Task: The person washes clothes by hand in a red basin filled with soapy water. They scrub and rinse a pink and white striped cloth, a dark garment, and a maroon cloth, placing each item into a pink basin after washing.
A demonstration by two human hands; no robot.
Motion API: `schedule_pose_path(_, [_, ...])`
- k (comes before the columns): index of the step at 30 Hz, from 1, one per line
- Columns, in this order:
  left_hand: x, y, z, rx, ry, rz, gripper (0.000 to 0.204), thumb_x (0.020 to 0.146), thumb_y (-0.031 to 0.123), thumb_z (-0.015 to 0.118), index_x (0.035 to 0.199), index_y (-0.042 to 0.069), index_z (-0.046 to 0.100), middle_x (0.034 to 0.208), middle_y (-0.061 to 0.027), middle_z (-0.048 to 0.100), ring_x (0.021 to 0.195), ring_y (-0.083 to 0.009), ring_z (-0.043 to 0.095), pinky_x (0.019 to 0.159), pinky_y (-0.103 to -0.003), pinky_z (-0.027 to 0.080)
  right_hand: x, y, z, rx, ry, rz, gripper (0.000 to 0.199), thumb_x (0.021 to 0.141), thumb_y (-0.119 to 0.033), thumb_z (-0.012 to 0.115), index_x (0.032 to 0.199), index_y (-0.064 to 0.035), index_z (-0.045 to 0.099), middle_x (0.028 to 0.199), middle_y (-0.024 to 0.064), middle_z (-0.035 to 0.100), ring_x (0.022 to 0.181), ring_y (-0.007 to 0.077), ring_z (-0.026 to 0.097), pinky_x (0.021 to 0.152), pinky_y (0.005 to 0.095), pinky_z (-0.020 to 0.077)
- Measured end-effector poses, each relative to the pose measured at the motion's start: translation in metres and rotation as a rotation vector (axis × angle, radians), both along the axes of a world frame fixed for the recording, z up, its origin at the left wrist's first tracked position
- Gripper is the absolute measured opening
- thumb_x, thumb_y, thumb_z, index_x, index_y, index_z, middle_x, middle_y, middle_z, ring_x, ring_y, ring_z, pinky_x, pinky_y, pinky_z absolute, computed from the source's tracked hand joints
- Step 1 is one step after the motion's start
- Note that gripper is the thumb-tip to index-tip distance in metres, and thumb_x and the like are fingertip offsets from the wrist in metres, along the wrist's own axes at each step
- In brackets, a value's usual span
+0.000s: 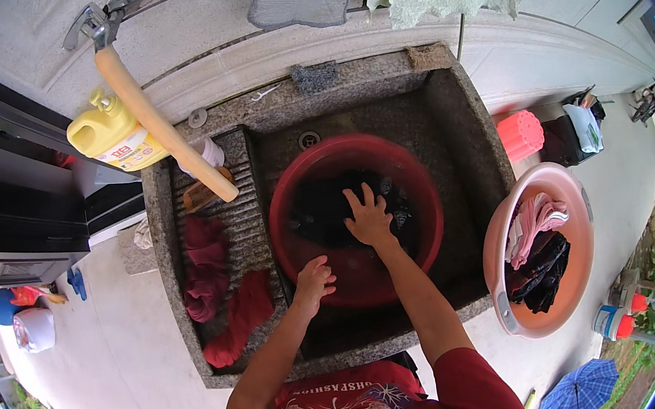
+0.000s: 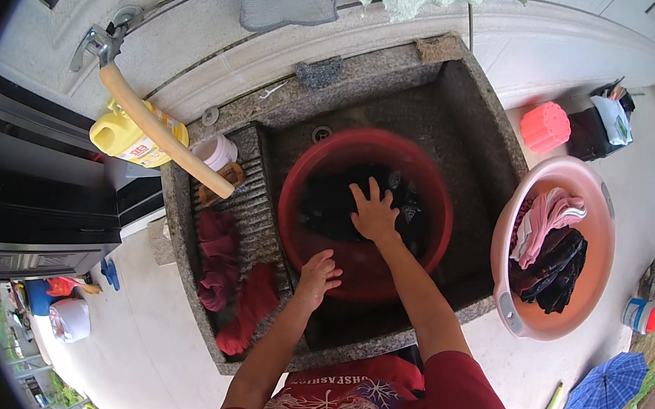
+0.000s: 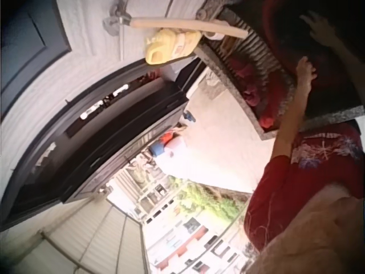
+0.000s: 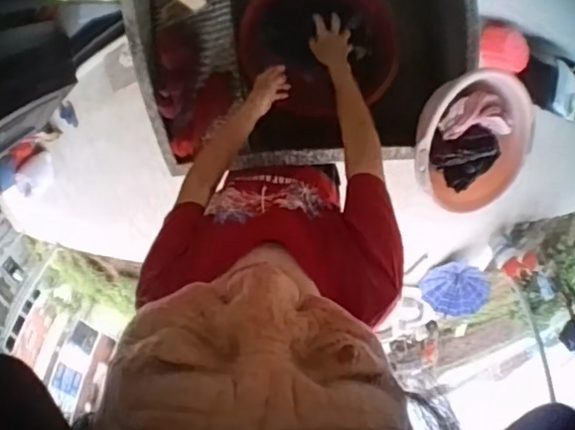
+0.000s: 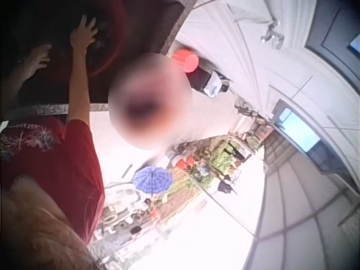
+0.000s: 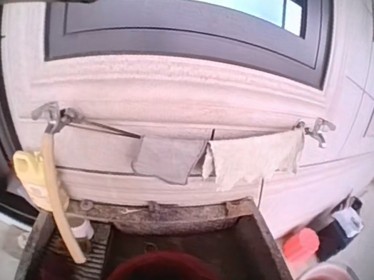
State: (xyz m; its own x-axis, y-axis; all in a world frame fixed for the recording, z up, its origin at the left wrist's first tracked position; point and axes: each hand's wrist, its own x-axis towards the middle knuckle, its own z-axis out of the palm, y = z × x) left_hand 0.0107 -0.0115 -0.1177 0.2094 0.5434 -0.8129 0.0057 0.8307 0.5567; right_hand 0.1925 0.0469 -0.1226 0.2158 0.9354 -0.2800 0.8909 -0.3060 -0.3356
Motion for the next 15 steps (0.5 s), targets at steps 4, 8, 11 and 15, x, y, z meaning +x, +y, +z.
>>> schedule_pose_path(4, [-0.003, -0.004, -0.005, -0.007, -0.056, 0.056, 0.057, 0.086, 0.025, 0.059, 0.136, 0.006, 0.039, 0.119, -0.0107, 0.050, 0.098, -0.0221, 0.056, 0.080, -0.039, 0.048, -0.014, 0.013, -0.029, -0.236, 0.038, -0.059, 0.063, 0.078, -0.022, 0.067, 0.132, -0.0308, 0.034, 0.142, 0.0097, 0.025, 0.124, 0.0455, 0.029, 0.082, 0.0645, 0.0434])
schedule_pose_path(8, [0.009, 0.006, -0.004, -0.116, -0.134, 0.150, 0.074, 0.085, 0.030, 0.062, 0.144, 0.012, 0.023, 0.137, -0.0132, 0.035, 0.109, -0.0286, 0.050, 0.091, -0.045, 0.043, -0.004, 0.003, -0.069, -0.245, 0.036, -0.109, 0.048, 0.074, -0.018, 0.067, 0.119, -0.0184, 0.049, 0.118, 0.0132, 0.054, 0.104, 0.0361, 0.051, 0.084, 0.0518, 0.0474])
schedule_pose_path(11, [0.013, 0.015, 0.007, -0.166, -0.162, 0.305, 0.083, 0.084, 0.040, 0.062, 0.147, 0.014, 0.014, 0.144, -0.0125, 0.027, 0.114, -0.0330, 0.046, 0.094, -0.049, 0.040, -0.005, -0.012, -0.050, 0.000, 0.359, -0.190, 0.038, 0.070, -0.014, 0.065, 0.107, -0.0128, 0.056, 0.107, 0.0129, 0.061, 0.094, 0.0315, 0.056, 0.081, 0.0463, 0.0482])
schedule_pose_path(15, [0.022, 0.040, 0.003, -0.266, -0.337, 0.400, 0.076, 0.084, 0.055, 0.053, 0.143, 0.014, 0.027, 0.140, -0.0121, 0.035, 0.119, -0.0316, 0.042, 0.094, -0.048, 0.040, -0.012, -0.023, 0.053, 0.244, 0.502, 0.023, 0.029, 0.062, -0.005, 0.060, 0.091, -0.0038, 0.057, 0.088, 0.0153, 0.059, 0.087, 0.0321, 0.055, 0.075, 0.0428, 0.0454])
